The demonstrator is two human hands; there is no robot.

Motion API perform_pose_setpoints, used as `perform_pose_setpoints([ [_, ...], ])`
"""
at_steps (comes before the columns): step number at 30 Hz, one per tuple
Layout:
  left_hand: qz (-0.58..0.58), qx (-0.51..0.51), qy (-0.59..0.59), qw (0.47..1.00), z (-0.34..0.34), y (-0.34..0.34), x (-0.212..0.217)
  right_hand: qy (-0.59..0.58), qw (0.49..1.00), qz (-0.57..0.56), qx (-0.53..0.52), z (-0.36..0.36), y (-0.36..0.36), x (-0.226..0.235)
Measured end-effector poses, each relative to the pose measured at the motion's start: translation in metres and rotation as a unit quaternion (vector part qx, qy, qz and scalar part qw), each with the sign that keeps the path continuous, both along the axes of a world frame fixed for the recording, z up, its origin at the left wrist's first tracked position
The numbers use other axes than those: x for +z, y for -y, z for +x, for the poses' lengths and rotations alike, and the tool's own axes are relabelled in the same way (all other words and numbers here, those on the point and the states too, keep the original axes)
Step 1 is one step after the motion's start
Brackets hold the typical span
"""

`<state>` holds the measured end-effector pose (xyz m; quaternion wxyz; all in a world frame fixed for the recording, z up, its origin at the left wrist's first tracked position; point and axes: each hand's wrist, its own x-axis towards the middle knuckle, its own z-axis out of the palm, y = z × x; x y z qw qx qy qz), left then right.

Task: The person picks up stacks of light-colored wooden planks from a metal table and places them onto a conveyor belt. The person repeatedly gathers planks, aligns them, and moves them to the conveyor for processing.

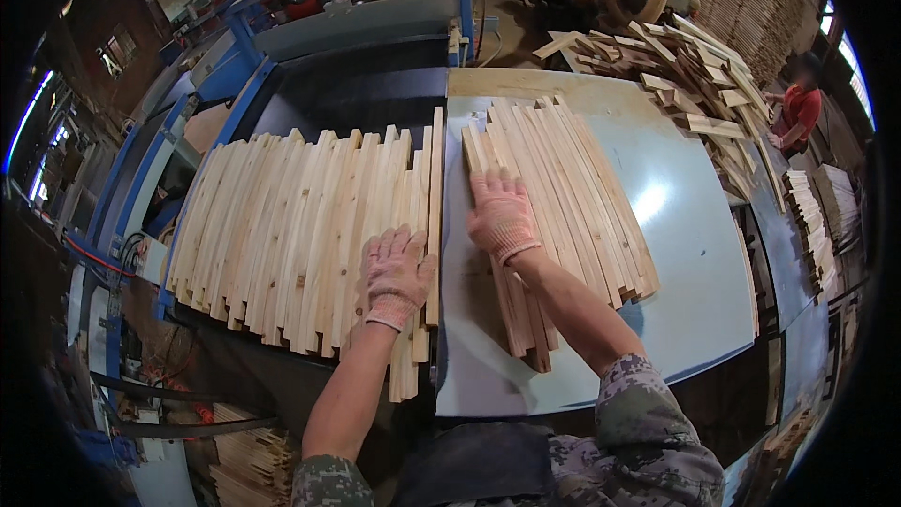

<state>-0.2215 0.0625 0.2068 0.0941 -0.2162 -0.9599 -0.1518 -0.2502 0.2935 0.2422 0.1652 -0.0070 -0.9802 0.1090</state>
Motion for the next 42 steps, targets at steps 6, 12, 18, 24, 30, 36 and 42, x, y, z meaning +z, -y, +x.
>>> perform_pose_setpoints([
  [6,-0.026,-0.008,0.005,1.0,-0.005,0.02,-0.002,0.192,0.964,-0.182,0.037,0.006,0.078,0.032],
  [12,-0.005,-0.103,0.023,0.994,0.022,0.052,0.015,0.216,0.926,-0.3,-0.08,0.016,0.094,-0.012],
  [18,-0.013,-0.15,0.061,0.987,0.068,0.095,0.021,0.173,0.958,-0.19,-0.13,0.029,0.116,-0.017],
  [24,0.021,-0.192,0.088,0.977,0.057,0.125,0.018,0.146,0.957,-0.174,-0.183,0.031,0.123,-0.011],
  [30,0.124,-0.058,0.001,0.991,0.01,0.275,0.017,0.116,0.974,-0.095,-0.17,0.092,0.116,0.019],
  [36,0.066,0.287,0.002,0.955,-0.054,0.499,0.008,0.072,0.975,0.0,-0.212,0.149,0.12,0.023],
  [42,-0.09,0.496,-0.004,0.863,-0.11,0.645,0.064,0.094,0.972,0.151,-0.156,0.119,0.109,-0.008],
])
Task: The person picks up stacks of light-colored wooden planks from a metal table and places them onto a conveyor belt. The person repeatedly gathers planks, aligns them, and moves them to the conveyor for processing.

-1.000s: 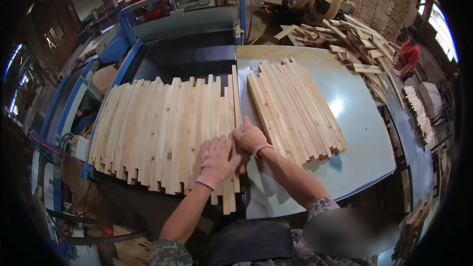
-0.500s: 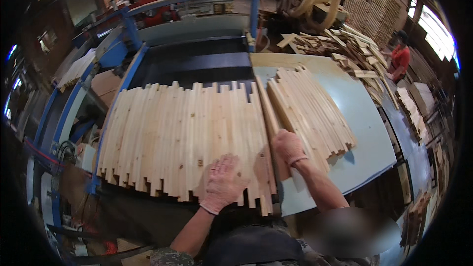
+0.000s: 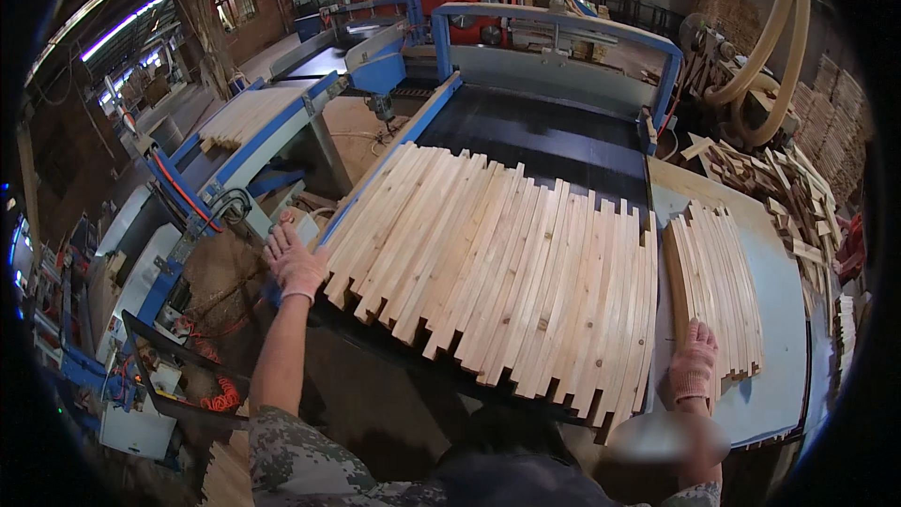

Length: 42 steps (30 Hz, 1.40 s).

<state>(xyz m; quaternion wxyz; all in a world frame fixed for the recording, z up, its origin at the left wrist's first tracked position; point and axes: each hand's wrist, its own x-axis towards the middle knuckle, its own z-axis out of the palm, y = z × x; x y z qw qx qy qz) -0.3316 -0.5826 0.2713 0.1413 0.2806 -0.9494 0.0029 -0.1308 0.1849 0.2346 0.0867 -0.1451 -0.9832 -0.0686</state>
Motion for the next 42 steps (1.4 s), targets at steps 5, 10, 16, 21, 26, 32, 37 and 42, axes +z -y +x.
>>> perform_pose_setpoints([
  [5,-0.001,0.036,0.07,0.997,-0.023,0.027,0.025,-0.026,0.993,0.0,-0.112,-0.021,-0.014,-0.025],
  [10,-0.108,-0.015,0.006,0.994,-0.009,0.039,0.01,-0.103,0.993,-0.005,-0.061,-0.029,-0.004,-0.023],
  [16,0.076,-0.171,-0.211,0.959,0.068,0.059,-0.011,-0.11,0.99,-0.024,-0.09,0.035,0.034,-0.027],
  [21,0.637,-0.384,-0.116,0.658,0.141,-0.002,-0.043,-0.177,0.977,-0.087,-0.077,0.082,0.071,-0.011],
  [26,0.718,-0.463,0.287,0.434,0.215,-0.156,-0.032,-0.231,0.945,-0.232,0.014,0.136,0.132,0.005],
  [32,0.637,-0.383,0.598,0.301,0.283,-0.308,-0.129,-0.065,0.855,-0.514,0.027,0.24,0.206,-0.03],
  [37,0.46,-0.407,0.598,0.515,0.326,-0.364,-0.238,0.139,0.845,-0.504,-0.113,0.337,0.193,-0.074],
  [42,0.404,-0.285,0.599,0.629,0.355,-0.301,-0.401,0.168,0.771,-0.503,-0.352,0.474,0.159,-0.191],
])
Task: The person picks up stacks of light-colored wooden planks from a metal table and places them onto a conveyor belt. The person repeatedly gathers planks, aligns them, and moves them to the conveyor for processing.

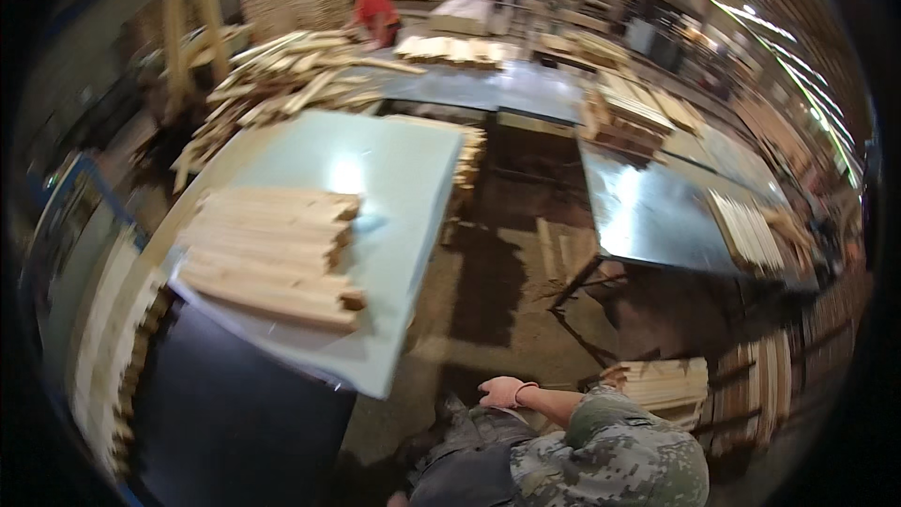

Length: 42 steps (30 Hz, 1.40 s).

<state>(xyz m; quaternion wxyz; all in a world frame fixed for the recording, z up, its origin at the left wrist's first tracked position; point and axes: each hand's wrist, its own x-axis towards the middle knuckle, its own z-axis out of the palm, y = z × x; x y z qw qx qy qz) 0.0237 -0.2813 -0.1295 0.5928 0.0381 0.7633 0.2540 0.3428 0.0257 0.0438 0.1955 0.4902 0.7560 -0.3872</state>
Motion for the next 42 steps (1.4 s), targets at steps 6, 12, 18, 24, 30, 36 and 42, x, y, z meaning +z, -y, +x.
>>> perform_pose_setpoints([
  [6,0.017,-0.081,-0.011,0.997,0.064,-0.089,0.053,0.08,0.986,0.084,0.12,0.195,0.01,-0.128],
  [12,0.071,-0.024,-0.02,0.997,0.113,-0.125,0.083,0.051,0.99,-0.125,-0.049,0.287,0.027,-0.153],
  [18,-0.035,-0.087,-0.157,0.983,0.181,-0.255,0.161,-0.03,0.99,-0.017,-0.136,0.368,0.012,-0.172],
  [24,0.12,-0.291,-0.178,0.932,0.22,-0.368,0.107,-0.195,0.788,-0.091,-0.577,0.337,-0.033,-0.071],
  [30,-0.045,-0.296,-0.144,0.943,0.263,-0.442,0.098,-0.244,0.776,-0.084,-0.575,0.352,-0.019,-0.108],
  [36,0.012,-0.542,-0.108,0.833,0.316,-0.513,0.063,-0.103,0.818,0.002,-0.566,0.394,-0.018,-0.129],
  [42,0.021,-0.549,-0.022,0.835,0.376,-0.644,0.07,0.076,0.908,0.035,-0.41,0.429,-0.046,-0.098],
])
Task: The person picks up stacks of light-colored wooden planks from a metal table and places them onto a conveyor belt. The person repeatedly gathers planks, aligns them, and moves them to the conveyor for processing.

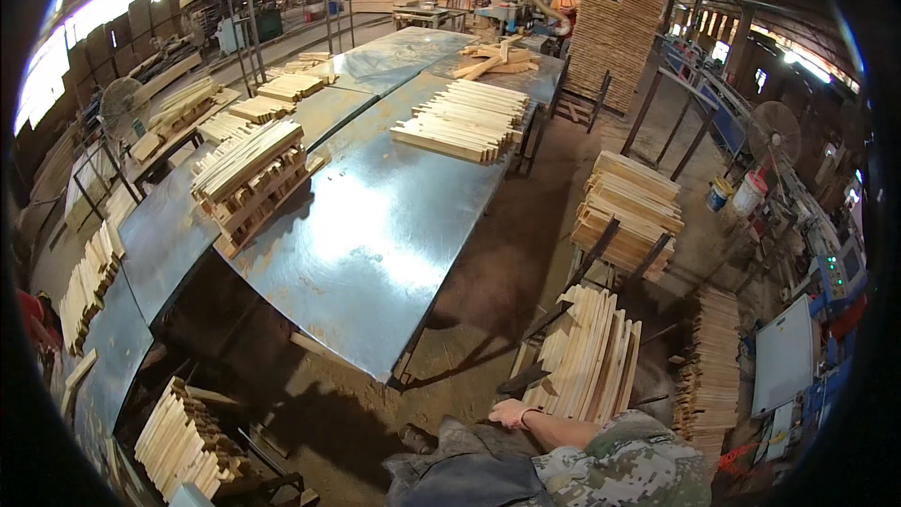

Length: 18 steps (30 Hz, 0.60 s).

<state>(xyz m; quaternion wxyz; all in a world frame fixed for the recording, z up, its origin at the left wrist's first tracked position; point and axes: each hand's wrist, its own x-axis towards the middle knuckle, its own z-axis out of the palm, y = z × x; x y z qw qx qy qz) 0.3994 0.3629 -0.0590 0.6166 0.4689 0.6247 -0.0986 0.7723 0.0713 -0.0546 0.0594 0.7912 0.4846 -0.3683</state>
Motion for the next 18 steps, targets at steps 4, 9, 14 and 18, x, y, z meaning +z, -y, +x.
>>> perform_pose_setpoints([
  [4,-0.027,0.075,0.053,0.995,0.05,-0.096,-0.015,-0.118,0.956,-0.029,-0.268,0.036,0.002,-0.038],
  [9,-0.044,0.116,0.078,0.989,0.113,-0.192,-0.028,-0.255,0.808,0.05,-0.528,0.052,-0.027,0.032],
  [14,-0.099,0.046,0.09,0.99,0.271,-0.191,0.054,-0.219,0.74,0.041,-0.634,0.084,-0.029,0.058],
  [18,-0.159,-0.124,0.211,0.956,0.336,-0.153,0.036,-0.241,0.705,0.118,-0.656,0.125,0.001,-0.004],
])
